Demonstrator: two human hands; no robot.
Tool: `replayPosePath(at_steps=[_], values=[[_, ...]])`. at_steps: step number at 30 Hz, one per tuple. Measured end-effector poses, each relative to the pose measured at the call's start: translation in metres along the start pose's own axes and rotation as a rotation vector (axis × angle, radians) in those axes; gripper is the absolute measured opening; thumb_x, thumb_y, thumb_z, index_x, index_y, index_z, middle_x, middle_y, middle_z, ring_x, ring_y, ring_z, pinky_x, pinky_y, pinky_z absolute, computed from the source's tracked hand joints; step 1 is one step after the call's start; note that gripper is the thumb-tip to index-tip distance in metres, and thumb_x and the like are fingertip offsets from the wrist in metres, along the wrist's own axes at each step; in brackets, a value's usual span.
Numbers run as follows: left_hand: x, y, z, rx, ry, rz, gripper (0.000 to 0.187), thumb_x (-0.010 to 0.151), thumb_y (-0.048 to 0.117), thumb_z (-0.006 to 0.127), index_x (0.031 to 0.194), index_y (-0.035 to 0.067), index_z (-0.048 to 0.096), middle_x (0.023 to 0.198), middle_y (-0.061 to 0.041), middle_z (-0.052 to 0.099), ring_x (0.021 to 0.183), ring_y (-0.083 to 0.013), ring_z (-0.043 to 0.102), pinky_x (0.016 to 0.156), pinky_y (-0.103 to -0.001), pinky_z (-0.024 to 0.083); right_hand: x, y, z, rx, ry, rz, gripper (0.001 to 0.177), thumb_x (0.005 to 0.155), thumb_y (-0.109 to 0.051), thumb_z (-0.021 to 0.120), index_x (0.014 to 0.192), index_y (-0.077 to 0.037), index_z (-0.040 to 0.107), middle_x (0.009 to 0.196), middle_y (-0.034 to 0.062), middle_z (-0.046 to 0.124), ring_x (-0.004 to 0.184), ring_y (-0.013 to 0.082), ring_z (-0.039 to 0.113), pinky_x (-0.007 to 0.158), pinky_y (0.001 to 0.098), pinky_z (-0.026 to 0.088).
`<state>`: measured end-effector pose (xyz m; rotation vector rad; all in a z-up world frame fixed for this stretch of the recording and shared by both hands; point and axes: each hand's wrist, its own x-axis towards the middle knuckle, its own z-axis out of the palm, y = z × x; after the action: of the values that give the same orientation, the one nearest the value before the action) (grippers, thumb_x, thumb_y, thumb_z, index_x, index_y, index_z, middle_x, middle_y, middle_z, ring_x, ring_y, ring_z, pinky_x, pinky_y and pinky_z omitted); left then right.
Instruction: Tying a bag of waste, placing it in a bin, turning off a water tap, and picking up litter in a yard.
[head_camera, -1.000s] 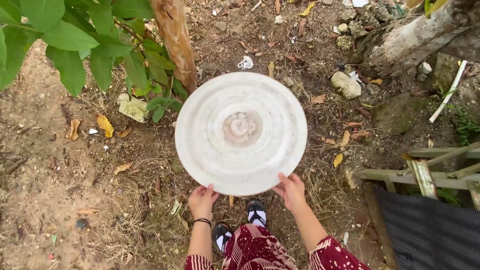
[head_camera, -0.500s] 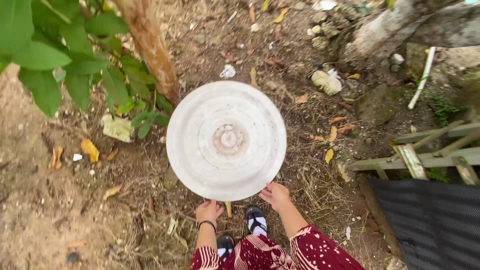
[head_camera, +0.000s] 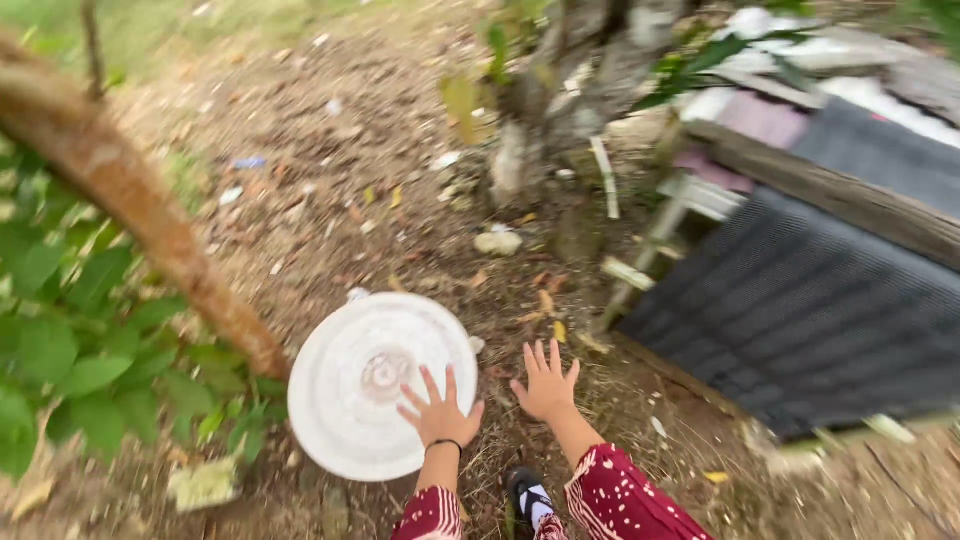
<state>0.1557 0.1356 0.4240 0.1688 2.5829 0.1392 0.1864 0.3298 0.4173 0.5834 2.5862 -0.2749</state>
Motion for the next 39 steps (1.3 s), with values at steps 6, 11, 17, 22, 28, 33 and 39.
replayPosePath(at_steps=[6, 11, 17, 22, 28, 33, 39], values=[[-0.058, 0.144, -0.061, 0.173, 0.268, 0.448, 0.093, 0.091, 0.077, 0.044, 0.164, 0.035, 0.006, 0.172, -0.012, -0.013, 0.154, -0.0494, -0.012, 0.12, -0.069, -0.002, -0.088, 0.121, -0.08, 0.079, 0.456, 0.143, 0.08, 0.1, -0.058, 0.049, 0.163, -0.021, 0.018, 0.171, 0.0066, 0.009, 0.157, 0.032, -0.007, 0.117, 0.0746, 0.002], [-0.114, 0.266, -0.039, 0.211, 0.382, 0.74, 0.093, 0.09, 0.076, 0.045, 0.164, 0.032, 0.01, 0.17, -0.016, -0.012, 0.155, -0.0447, -0.009, 0.119, -0.068, 0.001, -0.171, 0.253, -0.089, 0.135, 0.598, 0.397, 0.085, 0.094, -0.054, 0.059, 0.162, -0.021, 0.021, 0.171, 0.0073, 0.011, 0.158, 0.0354, -0.004, 0.113, 0.0784, 0.003], [-0.214, 0.404, 0.019, 0.21, 0.401, 1.055, 0.095, 0.088, 0.068, 0.056, 0.164, 0.027, 0.017, 0.17, -0.022, -0.008, 0.156, -0.0432, -0.005, 0.12, -0.066, 0.009, -0.297, 0.393, -0.069, 0.236, 0.627, 0.705, 0.094, 0.087, -0.047, 0.07, 0.162, -0.024, 0.018, 0.172, 0.0069, 0.011, 0.157, 0.038, -0.002, 0.113, 0.0792, 0.004], [-0.319, 0.524, 0.105, 0.221, 0.348, 1.272, 0.098, 0.086, 0.062, 0.065, 0.163, 0.022, 0.02, 0.169, -0.025, -0.006, 0.156, -0.044, -0.003, 0.12, -0.063, 0.013, -0.402, 0.513, -0.025, 0.318, 0.644, 0.914, 0.097, 0.086, -0.042, 0.073, 0.162, -0.025, 0.015, 0.172, 0.0066, 0.012, 0.157, 0.0407, 0.0, 0.114, 0.0782, 0.006], [-0.435, 0.639, 0.2, 0.284, 0.238, 1.376, 0.1, 0.085, 0.057, 0.071, 0.163, 0.018, 0.021, 0.169, -0.026, -0.004, 0.156, -0.0437, 0.001, 0.121, -0.061, 0.018, -0.484, 0.627, 0.001, 0.474, 0.589, 0.938, 0.095, 0.088, -0.032, 0.073, 0.164, -0.029, 0.014, 0.172, 0.0022, 0.016, 0.157, 0.0407, 0.011, 0.119, 0.071, 0.014], [-0.478, 0.704, 0.246, 0.263, 0.129, 1.391, 0.101, 0.083, 0.05, 0.076, 0.162, 0.018, 0.023, 0.169, -0.026, 0.0, 0.156, -0.044, 0.003, 0.12, -0.06, 0.02, -0.501, 0.7, 0.017, 0.536, 0.539, 0.911, 0.094, 0.089, -0.03, 0.072, 0.163, -0.03, 0.013, 0.171, 0.0028, 0.015, 0.156, 0.0406, 0.014, 0.12, 0.067, 0.018], [-0.463, 0.792, 0.29, 0.28, 0.041, 1.311, 0.101, 0.082, 0.048, 0.077, 0.161, 0.016, 0.024, 0.167, -0.025, 0.009, 0.155, -0.0416, 0.011, 0.121, -0.056, 0.024, -0.474, 0.791, 0.01, 0.568, 0.528, 0.863, 0.094, 0.088, -0.028, 0.073, 0.163, -0.03, 0.015, 0.171, 0.0049, 0.014, 0.156, 0.0389, 0.014, 0.121, 0.0656, 0.018]])
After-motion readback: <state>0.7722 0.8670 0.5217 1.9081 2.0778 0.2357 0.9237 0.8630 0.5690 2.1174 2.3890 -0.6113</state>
